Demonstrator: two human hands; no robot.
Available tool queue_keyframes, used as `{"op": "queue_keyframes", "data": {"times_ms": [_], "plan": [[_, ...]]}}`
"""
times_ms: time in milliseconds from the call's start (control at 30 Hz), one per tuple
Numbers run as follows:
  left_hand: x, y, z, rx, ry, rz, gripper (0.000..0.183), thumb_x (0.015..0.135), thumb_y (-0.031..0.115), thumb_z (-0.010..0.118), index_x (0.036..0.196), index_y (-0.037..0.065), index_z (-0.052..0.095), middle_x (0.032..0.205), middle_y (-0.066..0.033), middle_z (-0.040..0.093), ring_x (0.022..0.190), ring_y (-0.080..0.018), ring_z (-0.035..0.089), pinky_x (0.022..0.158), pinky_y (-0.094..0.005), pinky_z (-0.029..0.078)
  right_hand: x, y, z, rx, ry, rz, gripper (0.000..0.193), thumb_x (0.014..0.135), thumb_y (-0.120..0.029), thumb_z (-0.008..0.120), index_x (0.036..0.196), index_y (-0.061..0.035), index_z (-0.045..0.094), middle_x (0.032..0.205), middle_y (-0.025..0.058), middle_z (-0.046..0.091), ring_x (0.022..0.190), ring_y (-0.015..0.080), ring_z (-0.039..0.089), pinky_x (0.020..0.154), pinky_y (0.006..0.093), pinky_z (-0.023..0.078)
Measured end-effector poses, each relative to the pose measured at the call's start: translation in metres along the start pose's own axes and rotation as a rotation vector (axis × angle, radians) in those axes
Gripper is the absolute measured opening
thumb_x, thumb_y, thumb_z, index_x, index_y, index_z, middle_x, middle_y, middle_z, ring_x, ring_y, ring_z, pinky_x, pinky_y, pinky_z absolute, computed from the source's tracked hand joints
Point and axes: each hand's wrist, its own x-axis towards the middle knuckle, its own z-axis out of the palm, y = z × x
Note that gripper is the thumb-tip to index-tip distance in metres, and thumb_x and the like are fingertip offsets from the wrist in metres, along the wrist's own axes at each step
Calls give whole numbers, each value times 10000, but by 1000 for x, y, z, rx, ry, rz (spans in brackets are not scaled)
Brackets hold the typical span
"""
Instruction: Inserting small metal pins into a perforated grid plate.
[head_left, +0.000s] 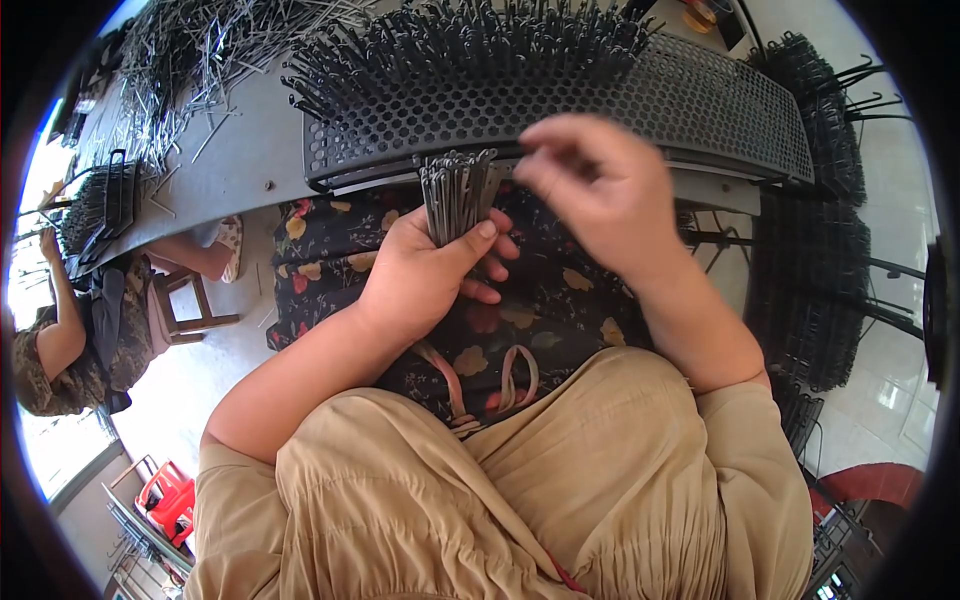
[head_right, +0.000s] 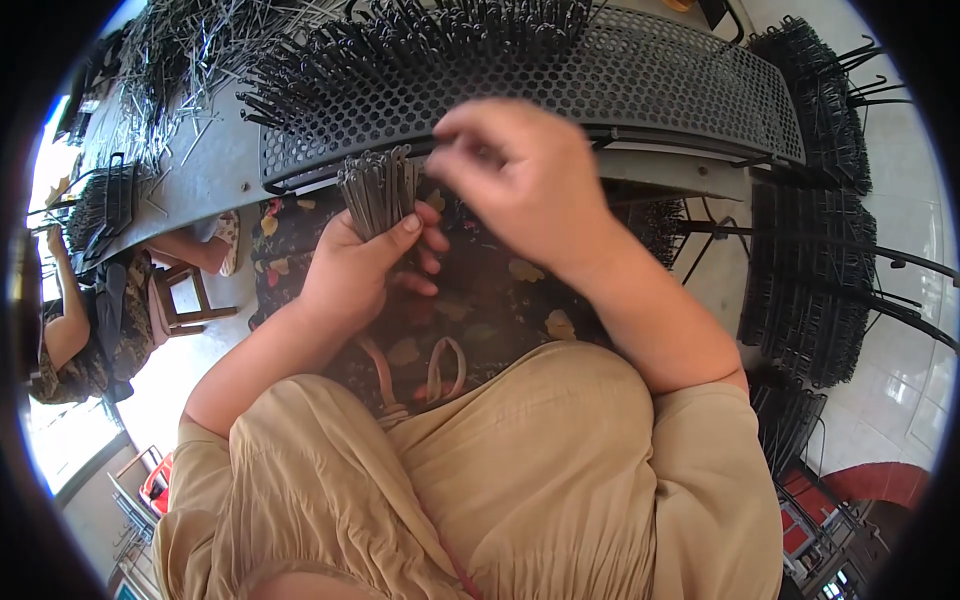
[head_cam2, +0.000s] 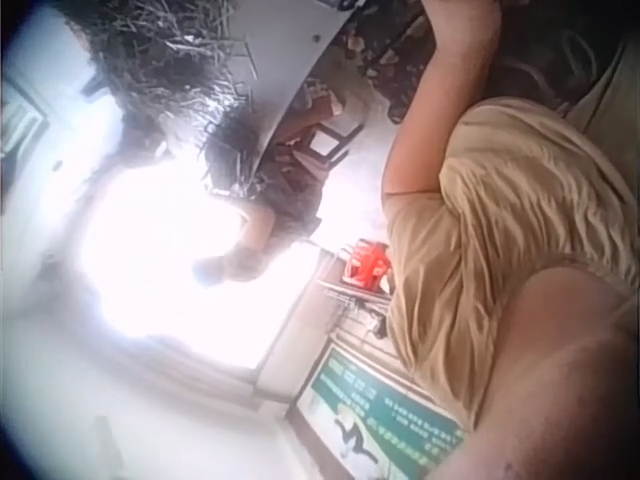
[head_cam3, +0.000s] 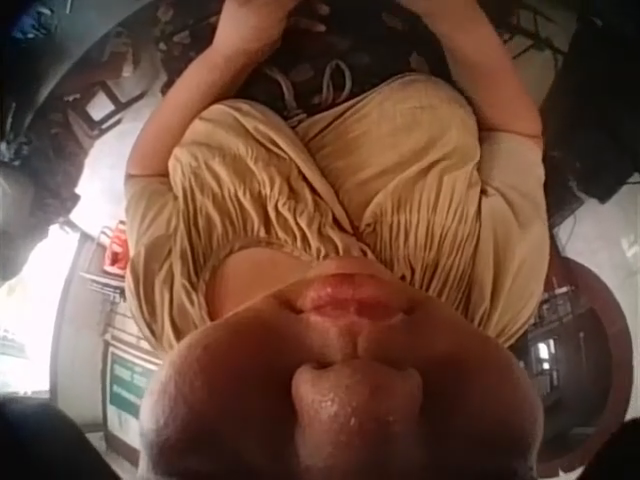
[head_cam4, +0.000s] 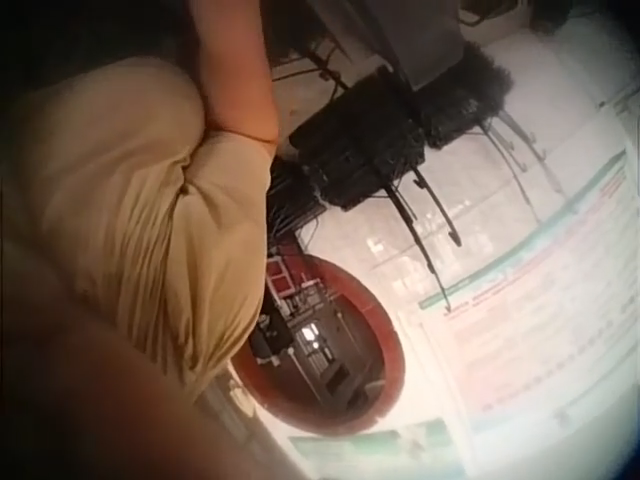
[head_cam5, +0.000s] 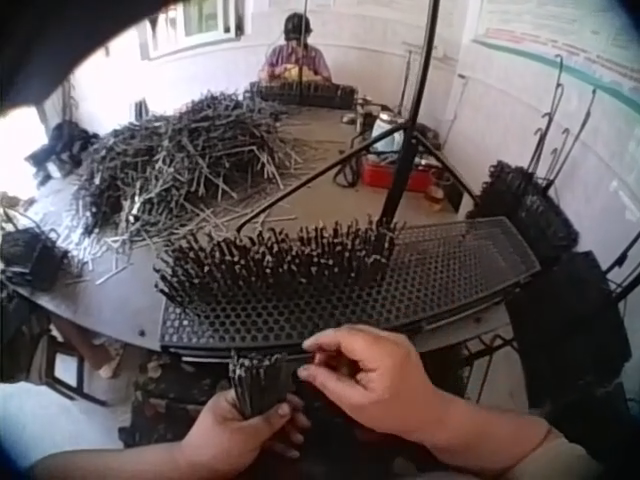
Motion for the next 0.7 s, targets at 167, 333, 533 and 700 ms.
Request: {"op": "queue_keyframes", "data": {"times_ms": [167,333,533,700], "plan": [[-2,1,0,10,-66,47,168,976,124,553,1109,33,601,951,-72,675,764,-120,632,602,-266,578,-11,0,11,385,-224,350,142,849,-11,691,985,8,656,841,46,671,716,76,615,604,188,483],[-3,3,0,27,-53,-4,180,977,130,554,1128,42,597,986,-74,684,763,-120,636,624,-267,579,-8,6,10,589,-68,350,152,855,19,673,1002,24,638,881,53,685,742,53,606,576,180,472],[-4,4,-3,58,-56,-4,176,976,132,556,1118,35,595,985,-80,687,764,-120,642,618,-273,577,-10,-3,9,653,-72,444,109,871,-2,662,976,13,637,877,79,690,675,89,622,559,191,482],[-3,3,-5,91,-44,-32,166,976,135,557,1097,28,595,962,-87,689,752,-121,642,608,-271,573,11,10,-18,741,229,342,75,898,2,623,972,-7,618,887,133,694,676,117,633,529,193,482]]}}
